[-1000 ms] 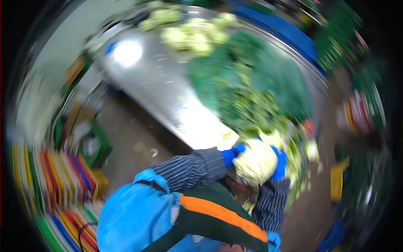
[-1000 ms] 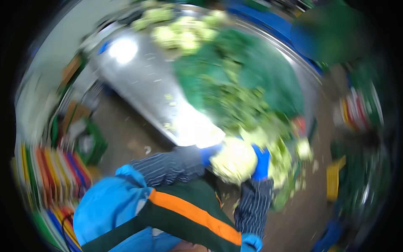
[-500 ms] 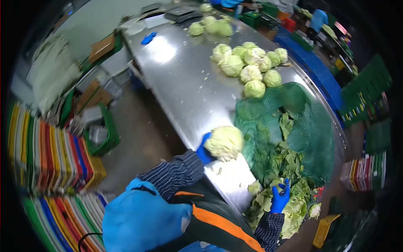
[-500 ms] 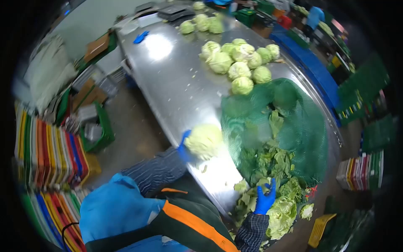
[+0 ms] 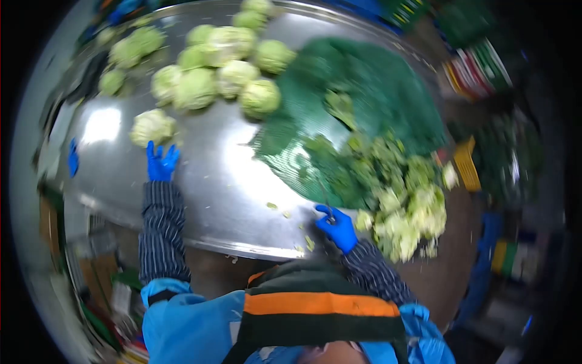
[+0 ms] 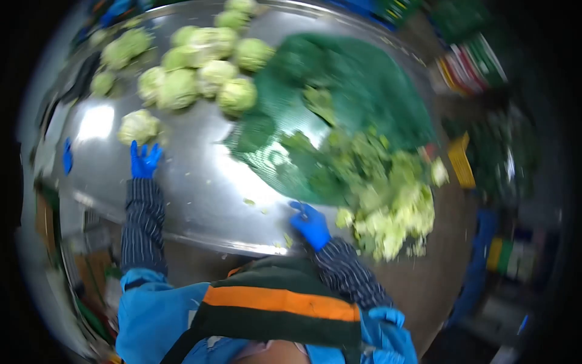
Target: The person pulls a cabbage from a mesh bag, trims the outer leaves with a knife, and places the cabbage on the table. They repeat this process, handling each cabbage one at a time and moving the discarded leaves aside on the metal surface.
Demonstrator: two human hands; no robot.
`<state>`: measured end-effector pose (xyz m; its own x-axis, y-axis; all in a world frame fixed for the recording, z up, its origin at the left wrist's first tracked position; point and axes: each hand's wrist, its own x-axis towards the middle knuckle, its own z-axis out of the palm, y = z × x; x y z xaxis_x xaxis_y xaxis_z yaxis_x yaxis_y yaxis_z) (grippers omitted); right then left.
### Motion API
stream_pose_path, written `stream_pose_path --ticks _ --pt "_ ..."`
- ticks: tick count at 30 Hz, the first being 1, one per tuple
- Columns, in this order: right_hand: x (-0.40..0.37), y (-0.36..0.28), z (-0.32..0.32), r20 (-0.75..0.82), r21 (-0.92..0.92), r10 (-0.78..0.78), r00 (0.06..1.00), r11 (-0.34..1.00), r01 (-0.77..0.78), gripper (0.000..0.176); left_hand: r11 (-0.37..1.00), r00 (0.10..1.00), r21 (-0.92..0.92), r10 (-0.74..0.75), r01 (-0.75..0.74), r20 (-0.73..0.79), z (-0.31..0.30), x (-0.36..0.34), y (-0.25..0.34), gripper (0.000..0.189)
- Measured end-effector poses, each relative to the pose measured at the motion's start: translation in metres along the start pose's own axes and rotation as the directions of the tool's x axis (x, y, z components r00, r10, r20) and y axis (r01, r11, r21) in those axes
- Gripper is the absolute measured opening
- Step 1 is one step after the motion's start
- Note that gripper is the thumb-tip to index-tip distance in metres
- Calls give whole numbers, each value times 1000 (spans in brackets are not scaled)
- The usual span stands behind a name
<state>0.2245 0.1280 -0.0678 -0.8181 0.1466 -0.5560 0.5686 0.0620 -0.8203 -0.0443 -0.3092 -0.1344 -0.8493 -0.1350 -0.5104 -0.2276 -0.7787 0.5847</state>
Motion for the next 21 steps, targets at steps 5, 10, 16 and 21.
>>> stream_pose_path --ticks 5,10,16,21 --pt "-27 17 6 118 218 70 991 971 -95 33 668 925 663 110 -339 363 93 -27 -54 42" --pt "-48 48 -21 133 455 127 983 873 -175 30 609 571 463 -20 -644 821 212 -111 -142 41" --pt "-79 100 -71 -195 573 64 979 817 61 46 558 158 476 -523 -680 838 276 -202 -271 53" --pt "-94 167 -139 -415 659 98 905 718 225 53 434 -233 152 -709 -888 665 251 -280 -380 112"
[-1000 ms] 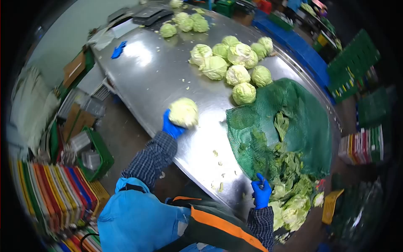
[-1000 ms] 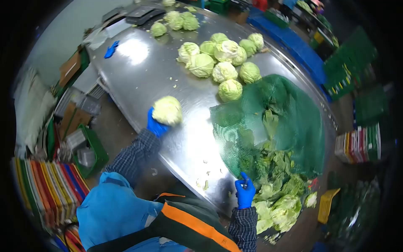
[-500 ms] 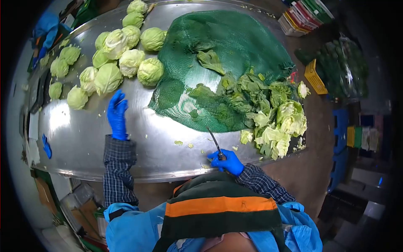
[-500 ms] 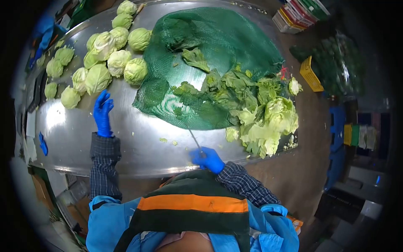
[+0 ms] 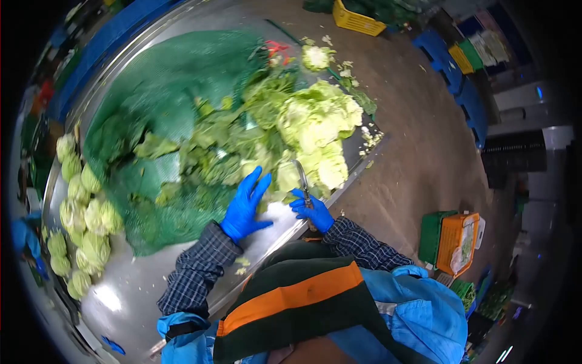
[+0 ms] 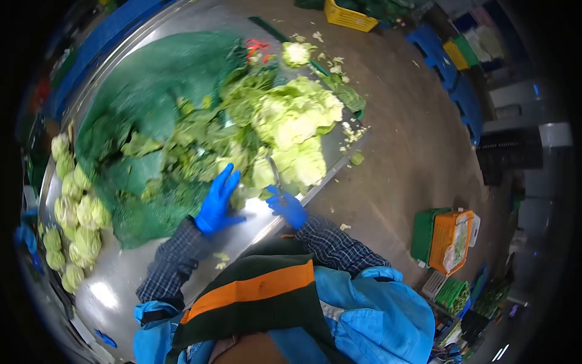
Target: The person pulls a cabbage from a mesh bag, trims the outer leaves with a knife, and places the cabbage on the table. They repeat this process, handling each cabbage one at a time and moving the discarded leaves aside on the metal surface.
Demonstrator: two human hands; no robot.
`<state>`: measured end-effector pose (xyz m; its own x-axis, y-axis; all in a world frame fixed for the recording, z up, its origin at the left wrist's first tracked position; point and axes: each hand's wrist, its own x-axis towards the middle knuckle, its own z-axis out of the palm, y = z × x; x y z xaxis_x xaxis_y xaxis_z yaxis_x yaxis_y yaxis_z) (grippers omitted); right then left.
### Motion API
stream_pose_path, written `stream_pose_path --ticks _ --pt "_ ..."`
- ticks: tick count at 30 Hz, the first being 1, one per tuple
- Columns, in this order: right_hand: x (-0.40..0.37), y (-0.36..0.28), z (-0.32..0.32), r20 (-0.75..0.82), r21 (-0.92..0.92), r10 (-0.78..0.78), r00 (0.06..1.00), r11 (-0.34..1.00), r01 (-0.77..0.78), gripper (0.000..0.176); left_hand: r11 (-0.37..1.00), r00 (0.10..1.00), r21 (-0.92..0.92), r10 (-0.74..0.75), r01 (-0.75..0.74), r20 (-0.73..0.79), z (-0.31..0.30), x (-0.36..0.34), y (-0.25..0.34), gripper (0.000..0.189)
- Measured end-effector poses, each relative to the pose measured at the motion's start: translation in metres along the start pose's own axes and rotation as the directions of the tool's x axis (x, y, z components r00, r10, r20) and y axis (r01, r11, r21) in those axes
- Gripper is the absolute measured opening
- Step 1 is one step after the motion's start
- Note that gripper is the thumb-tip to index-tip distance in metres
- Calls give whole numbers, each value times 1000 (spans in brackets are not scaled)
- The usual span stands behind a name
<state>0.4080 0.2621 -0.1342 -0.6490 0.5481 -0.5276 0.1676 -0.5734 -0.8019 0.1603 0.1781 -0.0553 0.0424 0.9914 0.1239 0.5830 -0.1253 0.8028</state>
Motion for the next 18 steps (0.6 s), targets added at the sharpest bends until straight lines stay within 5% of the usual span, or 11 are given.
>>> stream_pose_path --ticks 4,7,11,12,13,14,15,16,17,18 --pt "19 -41 -54 140 -57 99 985 994 -92 49 965 998 253 -63 65 -15 84 57 -19 122" --pt "31 -72 -95 346 -54 175 922 985 -167 49 869 920 331 -290 368 -263 120 111 -4 128" --pt "29 -144 -148 297 -287 170 940 954 -82 47 858 926 359 -301 367 -228 153 152 -3 134" --pt "39 -150 -158 261 -122 -66 963 987 101 43 868 922 330 -303 371 -240 157 160 3 136" --pt "61 -142 -170 103 -368 -326 940 865 340 44 863 923 342 -304 371 -235 159 164 3 136" --pt "67 -188 -182 25 -598 -317 948 755 268 48 864 915 321 -321 388 -244 162 169 2 139" --pt "96 -192 -195 42 -741 -735 677 431 515 55 866 909 298 -334 400 -251 164 175 2 141" --pt "119 -205 -209 25 -801 -687 726 421 426 57 842 895 315 -376 438 -240 163 181 8 144" --pt "147 -198 -222 -2 -892 -749 662 302 338 61 844 903 328 -368 424 -221 163 188 11 144" --pt "167 -197 -229 -66 -901 -659 749 362 239 63 835 888 309 -400 455 -225 163 191 14 145"
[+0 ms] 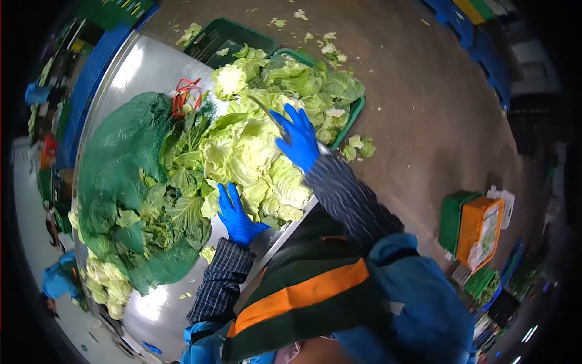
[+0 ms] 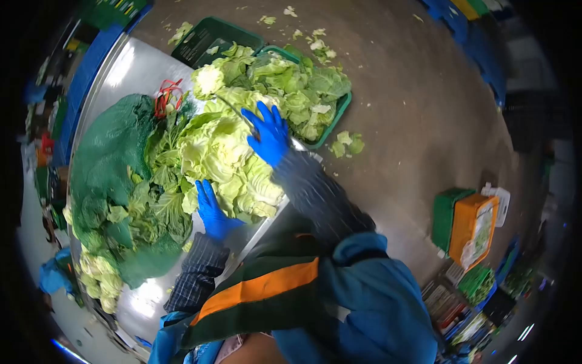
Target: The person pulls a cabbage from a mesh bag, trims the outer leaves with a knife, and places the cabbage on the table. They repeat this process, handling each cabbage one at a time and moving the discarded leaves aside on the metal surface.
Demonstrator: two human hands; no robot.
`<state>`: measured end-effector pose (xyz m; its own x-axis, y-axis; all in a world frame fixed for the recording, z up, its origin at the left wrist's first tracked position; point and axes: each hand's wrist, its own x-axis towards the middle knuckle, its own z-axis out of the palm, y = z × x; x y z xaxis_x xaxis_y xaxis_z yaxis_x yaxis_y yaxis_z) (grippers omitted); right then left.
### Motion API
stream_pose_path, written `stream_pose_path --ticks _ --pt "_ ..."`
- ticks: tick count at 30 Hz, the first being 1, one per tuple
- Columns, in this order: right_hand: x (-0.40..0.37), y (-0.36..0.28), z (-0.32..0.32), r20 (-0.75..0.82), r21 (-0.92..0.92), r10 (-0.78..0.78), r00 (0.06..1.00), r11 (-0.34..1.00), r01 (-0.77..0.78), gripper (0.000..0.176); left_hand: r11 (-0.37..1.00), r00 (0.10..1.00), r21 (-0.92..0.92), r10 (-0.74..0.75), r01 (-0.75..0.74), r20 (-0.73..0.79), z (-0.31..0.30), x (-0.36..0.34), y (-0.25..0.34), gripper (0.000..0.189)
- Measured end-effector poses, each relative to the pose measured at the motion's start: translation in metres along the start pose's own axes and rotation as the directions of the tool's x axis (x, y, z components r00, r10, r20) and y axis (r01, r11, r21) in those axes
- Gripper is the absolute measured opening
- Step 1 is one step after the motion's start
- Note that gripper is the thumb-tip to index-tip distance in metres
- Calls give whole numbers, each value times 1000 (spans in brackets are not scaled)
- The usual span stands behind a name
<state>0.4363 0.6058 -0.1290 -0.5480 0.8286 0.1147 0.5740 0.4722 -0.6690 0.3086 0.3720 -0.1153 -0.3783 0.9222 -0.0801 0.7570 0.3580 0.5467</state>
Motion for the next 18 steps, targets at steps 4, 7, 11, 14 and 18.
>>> stream_pose_path --ticks 4,7,11,14,18 --pt "15 4 7 203 43 158 966 985 -170 67 988 996 143 -66 58 52 10 14 8 148" --pt "21 17 14 105 89 5 994 996 -15 68 957 981 253 -169 140 96 18 36 17 145" --pt "27 43 19 78 345 -72 994 938 41 69 923 972 307 -235 232 -27 40 75 46 120" --pt "41 85 47 30 806 31 999 591 -43 64 937 985 309 -138 163 -99 61 103 49 99" --pt "67 121 9 259 926 181 949 233 -297 62 960 988 261 -72 105 -133 83 156 79 94"
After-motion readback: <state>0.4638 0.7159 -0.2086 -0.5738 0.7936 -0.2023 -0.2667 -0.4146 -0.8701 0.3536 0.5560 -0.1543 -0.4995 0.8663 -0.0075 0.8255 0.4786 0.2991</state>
